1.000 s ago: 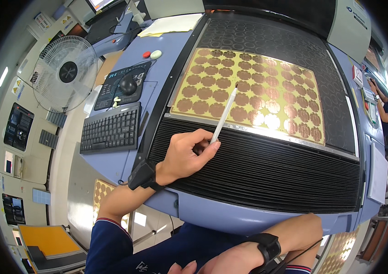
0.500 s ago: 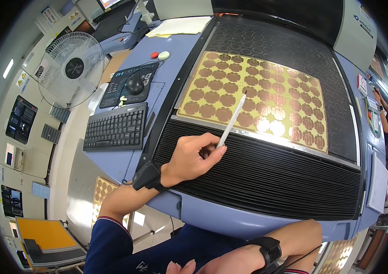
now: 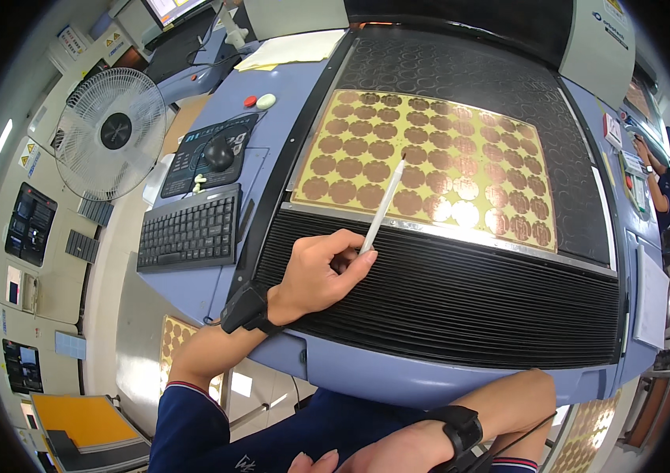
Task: Mark specific patterns on copper sheets using a pen for quality control on a fabrication machine.
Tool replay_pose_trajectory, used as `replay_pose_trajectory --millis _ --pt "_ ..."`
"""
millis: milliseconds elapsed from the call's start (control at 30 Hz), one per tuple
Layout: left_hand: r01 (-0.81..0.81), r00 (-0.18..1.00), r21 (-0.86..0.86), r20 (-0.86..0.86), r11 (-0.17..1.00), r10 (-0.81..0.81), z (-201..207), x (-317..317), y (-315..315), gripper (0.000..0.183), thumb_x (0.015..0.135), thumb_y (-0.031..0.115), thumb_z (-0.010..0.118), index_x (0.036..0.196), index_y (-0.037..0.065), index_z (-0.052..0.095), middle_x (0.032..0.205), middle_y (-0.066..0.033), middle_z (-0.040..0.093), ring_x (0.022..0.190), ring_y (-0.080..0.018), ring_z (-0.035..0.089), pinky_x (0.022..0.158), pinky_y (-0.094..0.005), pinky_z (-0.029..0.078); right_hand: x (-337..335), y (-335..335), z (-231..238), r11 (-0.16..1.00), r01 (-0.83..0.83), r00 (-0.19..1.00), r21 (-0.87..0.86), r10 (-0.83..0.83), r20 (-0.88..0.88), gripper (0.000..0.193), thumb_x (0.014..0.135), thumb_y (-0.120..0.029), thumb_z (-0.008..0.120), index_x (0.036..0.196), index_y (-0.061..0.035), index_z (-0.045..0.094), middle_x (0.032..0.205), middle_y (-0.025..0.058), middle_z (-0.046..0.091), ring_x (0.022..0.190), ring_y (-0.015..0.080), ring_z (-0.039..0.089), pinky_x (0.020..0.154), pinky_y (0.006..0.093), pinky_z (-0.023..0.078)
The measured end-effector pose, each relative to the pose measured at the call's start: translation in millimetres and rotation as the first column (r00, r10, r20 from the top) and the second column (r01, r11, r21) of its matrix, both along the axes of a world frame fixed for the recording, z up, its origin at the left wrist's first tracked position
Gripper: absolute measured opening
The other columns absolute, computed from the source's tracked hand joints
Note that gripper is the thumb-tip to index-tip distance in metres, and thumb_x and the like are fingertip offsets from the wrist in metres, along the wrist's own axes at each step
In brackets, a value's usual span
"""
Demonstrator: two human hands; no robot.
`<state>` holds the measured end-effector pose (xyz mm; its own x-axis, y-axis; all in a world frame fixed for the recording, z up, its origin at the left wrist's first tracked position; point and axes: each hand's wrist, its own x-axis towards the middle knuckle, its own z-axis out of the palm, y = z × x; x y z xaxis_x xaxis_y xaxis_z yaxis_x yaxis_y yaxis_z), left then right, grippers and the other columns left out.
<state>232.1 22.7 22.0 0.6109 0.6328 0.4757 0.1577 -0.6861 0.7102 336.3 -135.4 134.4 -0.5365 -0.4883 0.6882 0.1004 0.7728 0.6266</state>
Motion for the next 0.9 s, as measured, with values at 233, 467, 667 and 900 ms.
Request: replay_pose_trajectory --millis 233,467,667,900 --pt "-0.021 0.997 0.025 0.072 0.999 0.019 -2.5 2.8 -0.3 0.016 0.094 0.018 0.080 0.093 0.003 0.073 0.063 -0.0054 0.066 0.052 -0.0159 0.064 0.049 -0.0282 0.049 0.1 -1.4 0.0 1.000 0.008 1.000 -0.009 -0.008 0.008 0.022 0.096 -0.001 0.059 0.074 0.0059 0.062 0.058 0.0120 0.062 0.048 0.0175 0.060 0.047 0.0249 0.047" --pt "0.000 1.000 -0.005 -0.004 1.000 -0.001 -0.7 -1.2 0.2 0.014 0.095 0.012 0.079 0.098 -0.001 0.074 0.071 -0.0061 0.072 0.060 -0.0109 0.068 0.055 -0.0244 0.053 4.4 -0.4 2.0 0.998 0.030 1.000 0.048 -0.030 0.003 0.025 0.094 -0.001 0.062 0.069 0.0041 0.061 0.057 0.0102 0.062 0.048 0.0168 0.059 0.046 0.0246 0.045" --pt "-0.034 0.999 0.007 0.025 0.999 0.034 -1.8 0.3 -0.6 0.016 0.094 0.014 0.081 0.096 0.000 0.075 0.069 -0.0078 0.071 0.057 -0.0125 0.068 0.054 -0.0262 0.053 -1.5 1.1 -0.2 1.000 0.013 0.999 0.024 -0.014 0.032 0.030 0.095 -0.003 0.060 0.066 0.0024 0.060 0.054 0.0091 0.059 0.048 0.0187 0.060 0.054 0.0264 0.051" --pt "-0.069 0.995 -0.015 0.066 0.997 0.070 3.7 -0.5 0.8 0.017 0.093 0.022 0.079 0.093 0.006 0.073 0.065 -0.0081 0.067 0.057 -0.0256 0.069 0.053 -0.0355 0.052 16.4 25.8 -4.1 0.980 0.153 0.931 -0.124 -0.101 0.352 0.011 0.085 -0.011 0.074 0.096 -0.0067 0.076 0.086 0.0088 0.073 0.082 0.0256 0.075 0.110 0.0569 0.052"
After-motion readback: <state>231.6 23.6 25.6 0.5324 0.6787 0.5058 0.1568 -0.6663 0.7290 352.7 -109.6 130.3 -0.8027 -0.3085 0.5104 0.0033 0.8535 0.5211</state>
